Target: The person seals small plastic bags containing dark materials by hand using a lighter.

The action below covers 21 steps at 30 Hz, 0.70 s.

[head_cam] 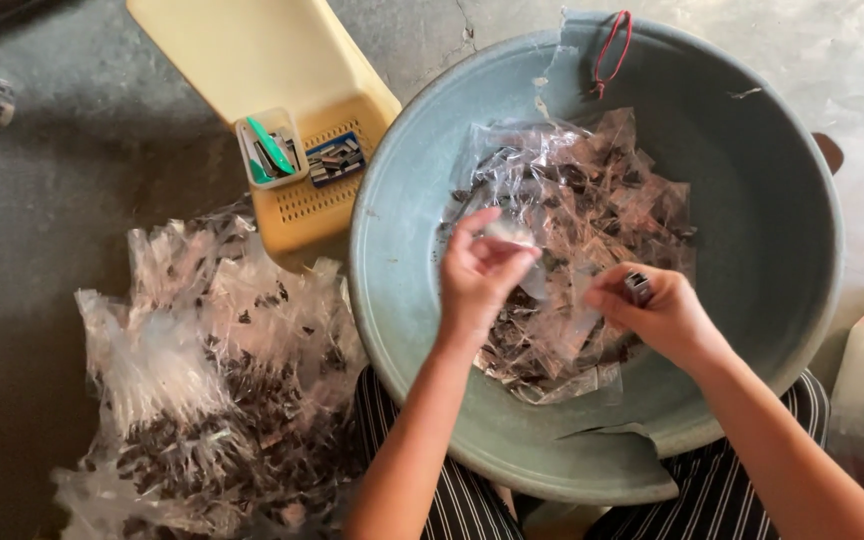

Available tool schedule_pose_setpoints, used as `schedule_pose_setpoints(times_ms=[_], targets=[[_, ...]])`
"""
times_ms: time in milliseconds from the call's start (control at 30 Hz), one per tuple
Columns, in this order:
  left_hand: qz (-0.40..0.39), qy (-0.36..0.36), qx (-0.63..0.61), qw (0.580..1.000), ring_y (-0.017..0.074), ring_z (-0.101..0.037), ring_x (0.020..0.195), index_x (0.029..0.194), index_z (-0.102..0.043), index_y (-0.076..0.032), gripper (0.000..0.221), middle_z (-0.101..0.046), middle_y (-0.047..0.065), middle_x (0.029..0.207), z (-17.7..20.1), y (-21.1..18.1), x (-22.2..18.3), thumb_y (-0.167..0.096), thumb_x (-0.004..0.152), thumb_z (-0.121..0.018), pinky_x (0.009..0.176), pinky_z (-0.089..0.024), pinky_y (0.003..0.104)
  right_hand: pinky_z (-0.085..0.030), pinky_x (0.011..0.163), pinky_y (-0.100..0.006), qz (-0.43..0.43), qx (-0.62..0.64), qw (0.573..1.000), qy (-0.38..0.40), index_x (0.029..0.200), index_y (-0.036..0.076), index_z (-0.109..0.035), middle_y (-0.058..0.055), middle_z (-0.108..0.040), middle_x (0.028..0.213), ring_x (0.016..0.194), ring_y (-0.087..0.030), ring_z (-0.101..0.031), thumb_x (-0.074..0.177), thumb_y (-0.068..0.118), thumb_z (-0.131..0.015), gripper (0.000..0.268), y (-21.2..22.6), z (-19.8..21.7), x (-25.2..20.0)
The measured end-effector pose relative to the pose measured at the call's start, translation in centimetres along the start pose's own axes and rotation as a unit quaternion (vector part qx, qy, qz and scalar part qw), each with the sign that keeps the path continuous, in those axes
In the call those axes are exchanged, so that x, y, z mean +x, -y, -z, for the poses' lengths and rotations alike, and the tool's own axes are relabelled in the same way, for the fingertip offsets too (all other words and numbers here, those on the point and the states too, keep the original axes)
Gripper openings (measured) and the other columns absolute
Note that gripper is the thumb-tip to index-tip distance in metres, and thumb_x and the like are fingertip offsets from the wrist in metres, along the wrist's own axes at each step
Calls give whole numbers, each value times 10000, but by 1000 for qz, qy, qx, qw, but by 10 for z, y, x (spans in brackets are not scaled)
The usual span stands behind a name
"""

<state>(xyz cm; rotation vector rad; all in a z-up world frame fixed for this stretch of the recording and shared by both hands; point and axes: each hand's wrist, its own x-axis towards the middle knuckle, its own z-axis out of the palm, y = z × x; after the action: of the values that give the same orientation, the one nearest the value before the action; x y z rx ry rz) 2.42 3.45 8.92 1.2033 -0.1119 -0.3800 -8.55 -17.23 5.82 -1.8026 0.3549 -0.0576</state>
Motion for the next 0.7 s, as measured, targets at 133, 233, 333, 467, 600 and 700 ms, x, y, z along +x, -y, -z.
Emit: schedule_pose_setpoints(times_ms=[133, 233, 333, 467, 600, 700], targets=[[-29, 46, 10, 998, 223, -734, 893, 1512, -363, -25, 751, -730, 179, 970, -19, 28, -2, 61, 860, -725, 878, -606, 305, -557, 665, -271, 69, 1, 998, -5, 763, 16, -766, -86, -670, 634, 745, -181, -700, 851, 124, -850, 163, 24, -1, 8], [-17, 62, 10, 998, 183, -723, 906, 1538, -357, -64, 781, -737, 197, 1003, -28, 38, -4, 43, 865, -740, 882, -601, 284, -509, 554, -249, 65, 62, 995, -38, 1048, -9, -753, -61, -591, 534, 479, -139, -605, 846, 51, -826, 223, 28, 2, 13], [-40, 101, 55, 993, 262, -728, 921, 1546, -378, -68, 782, -728, 227, 1009, -31, 42, -4, 71, 863, -731, 871, -618, 368, -457, 502, -261, 18, 104, 994, -24, 1201, -58, -698, -106, -594, 543, 451, -169, -594, 855, 71, -801, 383, 25, 5, 21], [-80, 276, -37, 957, 285, -519, 1284, 1395, -546, -221, 395, -550, 110, 1342, -38, 55, 3, -126, 1017, -607, 1135, -422, 483, -473, 526, -225, -16, 147, 989, 4, 967, 7, -763, -45, -669, 713, 530, -117, -586, 860, 48, -787, 117, 11, 20, 25], [174, 476, 319, 801, 320, -614, 1211, 1317, -572, -86, 483, -630, 169, 1352, -35, 97, -3, -399, 997, -392, 1016, -466, 447, -411, 578, -265, -29, 60, 996, -63, 937, 45, -679, -58, -597, 661, 592, -124, -524, 910, 112, -755, 104, 6, 47, 25], [296, 401, 477, 724, 106, -546, 518, 971, -644, 38, 66, -612, 62, 745, -43, 89, 37, 23, 998, -586, 397, -442, 157, -411, 649, -250, 7, 58, 995, -86, 928, 16, -650, -54, -595, 812, 714, -122, -520, 960, 146, -713, 148, -1, 73, 16]])
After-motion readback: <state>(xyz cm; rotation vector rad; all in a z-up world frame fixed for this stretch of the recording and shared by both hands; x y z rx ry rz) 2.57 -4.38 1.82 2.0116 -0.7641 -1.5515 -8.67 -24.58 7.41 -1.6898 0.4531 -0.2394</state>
